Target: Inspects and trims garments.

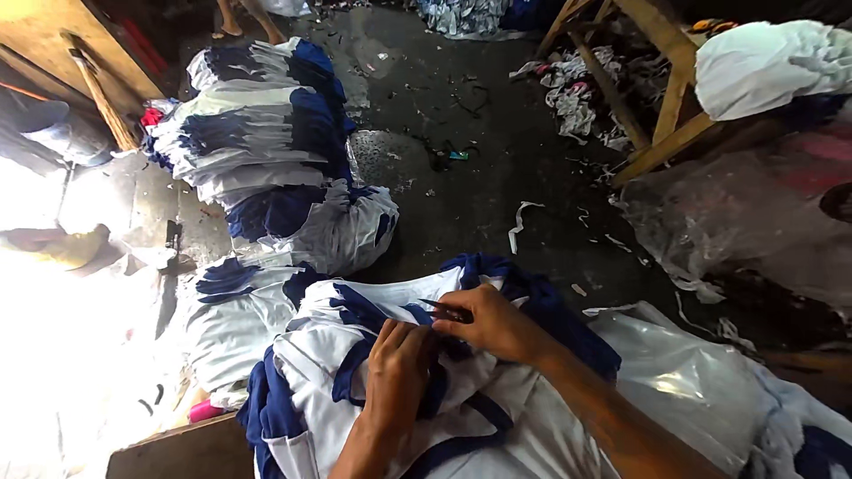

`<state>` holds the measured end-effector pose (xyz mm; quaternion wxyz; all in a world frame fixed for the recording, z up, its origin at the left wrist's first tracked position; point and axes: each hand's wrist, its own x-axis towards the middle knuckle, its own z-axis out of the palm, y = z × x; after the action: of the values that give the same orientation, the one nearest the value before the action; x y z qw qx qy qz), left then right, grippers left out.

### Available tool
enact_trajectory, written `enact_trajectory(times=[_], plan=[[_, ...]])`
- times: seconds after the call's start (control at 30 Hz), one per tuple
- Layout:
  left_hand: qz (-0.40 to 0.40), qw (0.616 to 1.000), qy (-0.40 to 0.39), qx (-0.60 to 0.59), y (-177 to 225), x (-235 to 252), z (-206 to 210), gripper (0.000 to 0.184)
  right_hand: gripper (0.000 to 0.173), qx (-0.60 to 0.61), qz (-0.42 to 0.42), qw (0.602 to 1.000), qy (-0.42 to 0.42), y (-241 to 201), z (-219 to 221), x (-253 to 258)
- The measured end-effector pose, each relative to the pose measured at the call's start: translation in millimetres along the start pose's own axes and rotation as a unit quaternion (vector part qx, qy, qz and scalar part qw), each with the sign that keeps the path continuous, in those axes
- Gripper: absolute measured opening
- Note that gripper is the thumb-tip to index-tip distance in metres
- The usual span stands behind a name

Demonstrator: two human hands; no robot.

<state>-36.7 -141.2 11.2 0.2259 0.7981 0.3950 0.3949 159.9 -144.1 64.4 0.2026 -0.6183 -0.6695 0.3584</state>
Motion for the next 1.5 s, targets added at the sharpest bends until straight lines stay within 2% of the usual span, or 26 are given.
enact_trajectory(times=[0.1,0.17,0.3,0.37,0.43,0.47,0.5,0.57,0.6,0.63,0.7,0.73,0.77,0.83,0.9,1.13,1.23,1.3,1.33,1.37,1.4,1.43,1.5], plan=[[-0.031,0.999,-0.003,-0.023,-2,3,0,0.014,0.022,-0.077,-0.009,0.992,0.1,2,-6,7],[-0.024,0.999,-0.026,-0.027,-3,-2,1,0.015,0.02,-0.08,-0.013,0.985,0.154,-1,-20,13],[-0.016,0.997,-0.044,-0.062,-7,-1,-1,0.015,0.02,-0.036,-0.042,0.989,0.139,-5,-25,21],[-0.062,0.985,-0.027,-0.156,-13,7,-12,0.015,0.02,0.051,-0.022,0.991,0.12,1,-16,18],[-0.14,0.97,0.046,-0.193,-23,18,-30,0.018,0.014,0.141,-0.005,0.983,0.121,8,-8,11],[-0.182,0.968,0.091,-0.146,-27,25,-39,0.022,0.011,0.166,0.003,0.978,0.124,10,-4,8],[-0.221,0.968,0.097,-0.074,-30,32,-47,0.032,0.009,0.177,0.01,0.976,0.126,11,0,5],[-0.264,0.964,0.011,0.008,-25,47,-57,0.067,0.007,0.175,0.022,0.976,0.124,10,6,1],[-0.252,0.967,-0.037,0.025,-20,49,-53,0.072,0.007,0.164,0.024,0.979,0.12,9,8,0],[-0.222,0.971,-0.082,0.028,-14,47,-46,0.067,0.009,0.143,0.022,0.983,0.115,9,10,0],[-0.139,0.981,-0.135,0.024,-5,39,-22,0.042,0.013,0.102,0.021,0.989,0.104,8,10,1],[-0.092,0.988,-0.123,0.03,-3,31,-10,0.024,0.013,0.094,0.02,0.99,0.099,7,10,0],[-0.054,0.994,-0.09,0.04,-3,25,-2,0.015,0.014,0.096,0.015,0.991,0.097,8,10,-1],[0.016,0.998,-0.018,0.058,-4,18,3,0.014,0.016,0.097,0.005,0.99,0.101,9,5,-2],[0.062,0.995,-0.006,0.072,-3,9,1,0.014,0.017,0.068,-0.002,0.992,0.105,8,2,-5],[0.016,0.998,0.015,0.059,5,0,1,0.016,0.017,-0.074,-0.053,0.985,0.143,-6,-2,9],[-0.106,0.993,-0.031,-0.037,4,5,-1,0.013,0.022,0.002,-0.033,0.996,0.081,-14,-2,12],[-0.167,0.977,-0.064,-0.113,6,14,-7,0.031,0.022,0.085,0.012,0.996,0.015,-21,-1,10],[-0.171,0.973,-0.072,-0.14,6,18,-8,0.039,0.021,0.117,0.03,0.993,0.001,-21,2,8],[-0.158,0.973,-0.069,-0.154,6,19,-6,0.034,0.021,0.14,0.038,0.989,0.004,-21,4,4],[-0.144,0.974,-0.063,-0.163,5,21,-3,0.02,0.022,0.146,0.034,0.989,0.021,-19,5,1],[-0.127,0.974,-0.058,-0.176,3,22,0,0.012,0.023,0.13,0.013,0.99,0.048,-17,7,-2],[-0.09,0.97,-0.052,-0.22,-3,22,4,0.012,0.029,0.075,-0.046,0.99,0.107,-15,10,-6]])
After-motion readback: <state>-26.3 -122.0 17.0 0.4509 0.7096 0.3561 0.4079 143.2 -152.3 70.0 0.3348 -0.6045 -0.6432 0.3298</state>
